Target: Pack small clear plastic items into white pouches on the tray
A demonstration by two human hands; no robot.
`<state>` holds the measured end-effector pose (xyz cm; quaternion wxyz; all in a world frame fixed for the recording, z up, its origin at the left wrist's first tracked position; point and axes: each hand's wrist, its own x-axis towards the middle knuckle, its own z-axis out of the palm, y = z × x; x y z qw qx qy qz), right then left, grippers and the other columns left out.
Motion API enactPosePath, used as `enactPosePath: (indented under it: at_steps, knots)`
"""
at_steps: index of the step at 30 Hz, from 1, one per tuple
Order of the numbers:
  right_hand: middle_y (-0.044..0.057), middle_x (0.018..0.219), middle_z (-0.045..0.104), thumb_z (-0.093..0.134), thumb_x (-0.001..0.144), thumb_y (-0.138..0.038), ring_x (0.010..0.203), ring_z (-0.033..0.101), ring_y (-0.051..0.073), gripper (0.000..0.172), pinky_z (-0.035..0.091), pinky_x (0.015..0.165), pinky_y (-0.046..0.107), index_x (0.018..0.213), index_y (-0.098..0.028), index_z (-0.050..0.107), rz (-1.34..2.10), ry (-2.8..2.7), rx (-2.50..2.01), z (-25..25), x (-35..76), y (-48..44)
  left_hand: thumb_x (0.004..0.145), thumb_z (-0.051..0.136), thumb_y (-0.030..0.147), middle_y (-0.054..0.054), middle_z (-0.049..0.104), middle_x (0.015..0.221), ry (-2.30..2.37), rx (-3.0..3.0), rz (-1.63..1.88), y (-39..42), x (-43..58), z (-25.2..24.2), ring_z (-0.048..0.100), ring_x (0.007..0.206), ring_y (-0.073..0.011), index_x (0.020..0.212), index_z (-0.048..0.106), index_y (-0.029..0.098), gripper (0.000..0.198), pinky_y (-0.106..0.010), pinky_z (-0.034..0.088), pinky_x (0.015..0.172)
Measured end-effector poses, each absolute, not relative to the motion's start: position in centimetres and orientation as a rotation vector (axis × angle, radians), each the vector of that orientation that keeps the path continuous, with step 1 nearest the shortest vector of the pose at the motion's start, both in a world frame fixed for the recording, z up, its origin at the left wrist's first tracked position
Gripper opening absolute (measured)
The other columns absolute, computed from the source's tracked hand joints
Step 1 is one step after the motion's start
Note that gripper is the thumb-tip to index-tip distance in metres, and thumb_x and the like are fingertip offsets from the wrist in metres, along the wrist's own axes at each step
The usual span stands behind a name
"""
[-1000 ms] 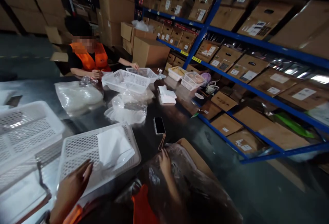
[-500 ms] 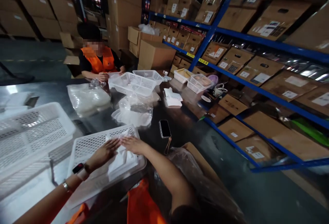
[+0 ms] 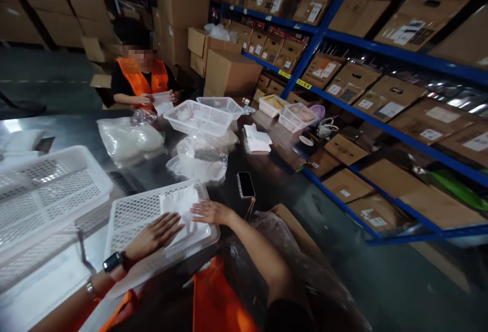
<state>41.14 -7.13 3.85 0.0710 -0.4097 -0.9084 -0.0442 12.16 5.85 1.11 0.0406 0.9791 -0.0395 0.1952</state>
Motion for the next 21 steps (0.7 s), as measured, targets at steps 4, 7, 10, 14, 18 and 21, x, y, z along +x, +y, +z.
enactPosePath:
  at_steps: [4,7,10,14,18,21]
  knots:
    - [0.01,0.134,0.062,0.047,0.093,-0.013,0.134,0.048,0.019,0.034,0.04,0.113,0.041,0.12,-0.019,0.066,0.025,-2.611,-1.248,3.5,40.3,-7.6,0.098,0.04,0.023,-0.009,0.059,0.137,-0.096,2.849,0.636,5.6,11.7,1.1,0.052,0.131,-0.0234,0.14,0.05,0.021,0.043,-0.041,0.045,0.109]
    - [0.013,0.127,0.066,0.048,0.09,-0.016,0.131,0.052,0.019,0.035,0.041,0.112,0.039,0.121,-0.013,0.066,0.136,-2.443,-1.349,3.2,39.5,-8.5,0.096,0.039,0.025,-0.009,0.065,0.13,0.062,2.612,0.681,5.6,10.4,1.2,0.059,0.123,-0.0221,0.132,0.059,0.022,0.041,-0.038,0.049,0.104]
    - [0.011,0.11,0.074,0.056,0.089,-0.03,0.11,0.066,0.018,0.03,0.049,0.101,0.035,0.11,-0.015,0.071,0.342,-1.988,-1.513,2.7,38.1,-9.0,0.094,0.042,0.035,-0.008,0.074,0.111,0.308,2.328,0.684,5.2,9.8,1.3,0.07,0.103,-0.0214,0.114,0.071,0.023,0.037,-0.033,0.057,0.09]
    - [0.004,0.066,0.069,0.04,0.097,-0.047,0.064,0.063,0.014,0.049,0.051,0.065,0.026,0.07,-0.017,0.068,0.304,-1.446,-1.728,1.9,35.8,-8.3,0.089,0.044,0.06,-0.005,0.072,0.067,0.69,2.008,0.777,3.9,11.2,2.5,0.067,0.06,-0.0193,0.075,0.071,0.021,0.05,-0.028,0.054,0.057]
    - [-0.001,0.049,0.048,0.024,0.099,-0.054,0.049,0.045,0.011,0.061,0.035,0.047,0.023,0.058,-0.018,0.051,0.161,-1.085,-1.891,1.3,33.7,-7.2,0.081,0.046,0.073,0.0,0.059,0.054,0.973,1.752,0.961,2.7,13.5,4.2,0.054,0.052,-0.0158,0.059,0.056,0.021,0.057,-0.026,0.046,0.052]
    - [-0.001,0.051,0.049,0.023,0.099,-0.049,0.05,0.042,0.011,0.056,0.032,0.047,0.024,0.061,-0.018,0.049,0.072,-0.913,-1.989,1.1,32.5,-6.8,0.083,0.045,0.071,0.001,0.055,0.055,1.046,1.712,1.023,2.1,14.6,4.3,0.051,0.052,-0.0144,0.061,0.052,0.022,0.055,-0.025,0.042,0.052]
